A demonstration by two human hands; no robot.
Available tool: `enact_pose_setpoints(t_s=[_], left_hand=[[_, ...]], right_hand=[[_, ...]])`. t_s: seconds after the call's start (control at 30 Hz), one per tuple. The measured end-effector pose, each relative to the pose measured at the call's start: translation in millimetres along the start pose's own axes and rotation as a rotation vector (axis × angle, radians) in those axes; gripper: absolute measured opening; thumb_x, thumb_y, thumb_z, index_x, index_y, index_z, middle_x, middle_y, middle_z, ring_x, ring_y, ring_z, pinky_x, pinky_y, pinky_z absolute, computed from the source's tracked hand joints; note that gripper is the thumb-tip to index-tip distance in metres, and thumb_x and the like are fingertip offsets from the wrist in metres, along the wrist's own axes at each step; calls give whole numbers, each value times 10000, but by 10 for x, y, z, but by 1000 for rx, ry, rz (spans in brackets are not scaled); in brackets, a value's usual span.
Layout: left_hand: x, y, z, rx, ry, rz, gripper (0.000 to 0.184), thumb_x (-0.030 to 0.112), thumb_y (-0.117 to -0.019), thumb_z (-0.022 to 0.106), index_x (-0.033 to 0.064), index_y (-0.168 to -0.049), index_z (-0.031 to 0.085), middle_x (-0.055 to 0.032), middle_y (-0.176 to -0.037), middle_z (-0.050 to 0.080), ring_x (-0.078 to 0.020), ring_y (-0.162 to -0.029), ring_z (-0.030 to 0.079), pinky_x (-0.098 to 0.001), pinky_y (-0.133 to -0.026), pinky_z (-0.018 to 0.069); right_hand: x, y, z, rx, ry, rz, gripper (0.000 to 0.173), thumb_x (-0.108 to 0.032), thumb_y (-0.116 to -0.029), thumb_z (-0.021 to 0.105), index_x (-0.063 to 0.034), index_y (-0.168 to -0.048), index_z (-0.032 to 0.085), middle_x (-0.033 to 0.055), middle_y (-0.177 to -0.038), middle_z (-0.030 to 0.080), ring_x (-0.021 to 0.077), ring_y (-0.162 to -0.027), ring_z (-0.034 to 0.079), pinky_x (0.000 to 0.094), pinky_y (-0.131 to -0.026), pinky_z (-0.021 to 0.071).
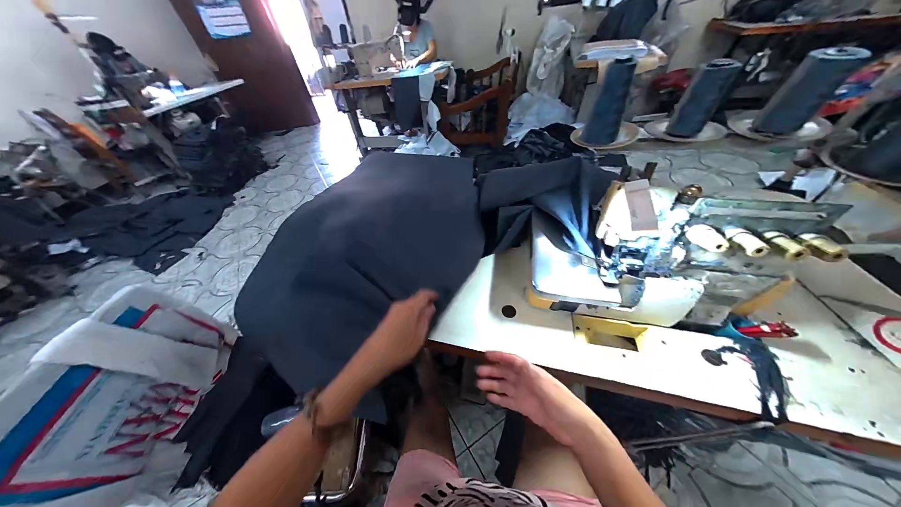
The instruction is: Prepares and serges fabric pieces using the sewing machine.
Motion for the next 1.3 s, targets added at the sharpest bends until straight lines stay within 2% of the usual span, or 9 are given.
enact_pose_setpoints(t_s=[0.13, 0.27, 0.37, 0.5, 0.6, 0.67, 0.77, 1.03, 1.3], left_hand=[[306, 677, 853, -430, 249, 74, 410, 127, -1095, 399, -50, -1446, 512, -247, -1332, 635, -310, -1227, 637, -471, -1080, 478], [444, 1084, 1363, -846, 240, 375, 342, 114, -1059, 503, -45, -1345, 605, -244, -1163, 702, -351, -1087, 696, -540, -971, 530], [513, 727, 1263, -526, -102, 504, 316, 260, -1006, 644, 43, -1229, 703, -182, -1080, 711, -345, -989, 715, -548, -834, 596], [644, -228, 1079, -72, -155, 598, 372, 294, -1043, 561, 76, -1325, 668, -158, -1262, 670, -340, -1172, 643, -517, -976, 541], [694, -689, 1269, -163, -59, 693, 439, 340, -1054, 534, 66, -1384, 627, -139, -1315, 653, -309, -1241, 605, -515, -1056, 488], [769, -798, 1360, -234, 33, 736, 328, 305, -1034, 576, 39, -1156, 724, -91, -1012, 733, -195, -951, 700, -420, -879, 571], [824, -813, 1349, -361, 241, 686, 141, 162, -978, 664, 45, -909, 704, -7, -728, 630, -52, -627, 567, -225, -590, 489], [860, -693, 1155, -308, 301, 634, 87, 120, -946, 713, 46, -918, 749, 7, -805, 702, -14, -698, 637, -177, -642, 547], [994, -550, 1173, -220, 240, 837, 100, 121, -933, 709, 36, -911, 758, -5, -778, 606, -33, -725, 557, -160, -659, 475]], right_hand=[[-101, -189, -115, 255, -266, 1, 487, -391, -1091, 359, -64, -1450, 390, 27, -1185, 667, 104, -1029, 667, 301, -896, 559], [-125, -94, -312, 561, -205, 73, 341, -148, -1099, 414, -87, -1431, 461, 69, -1086, 697, 112, -943, 699, 298, -826, 595], [21, 107, -377, 550, -15, -101, 422, -43, -1070, 420, 24, -1486, 410, 102, -1235, 664, 62, -1054, 663, 249, -938, 548], [288, 419, -340, 527, 100, -251, 414, -21, -1032, 420, 96, -1428, 447, 132, -1308, 642, 76, -1154, 646, 266, -1019, 533], [389, 592, -302, 524, 75, -251, 418, -6, -1020, 410, 99, -1423, 447, 113, -1307, 640, 64, -1153, 639, 266, -1024, 529], [405, 677, -345, 531, 65, -263, 410, -2, -1020, 407, 98, -1416, 451, 98, -1288, 649, 56, -1138, 643, 263, -1016, 533], [404, 772, -440, 522, 66, -265, 392, -2, -1021, 409, 87, -1399, 471, 76, -1258, 665, 53, -1117, 652, 261, -1002, 543], [289, 668, -560, 332, 67, -270, 288, -44, -1012, 490, 25, -1277, 578, -7, -1118, 713, 43, -1016, 683, 274, -937, 577], [-109, 357, -568, 275, 216, -217, 158, -116, -1029, 536, -67, -1133, 644, -69, -997, 690, -31, -956, 642, 209, -895, 544]])
Point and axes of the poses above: each hand's wrist, its own y-axis away from the middle knuckle, its own z-axis out of the palm, x = y × z, the point moved 5 cm from there along -y, towards the middle knuckle
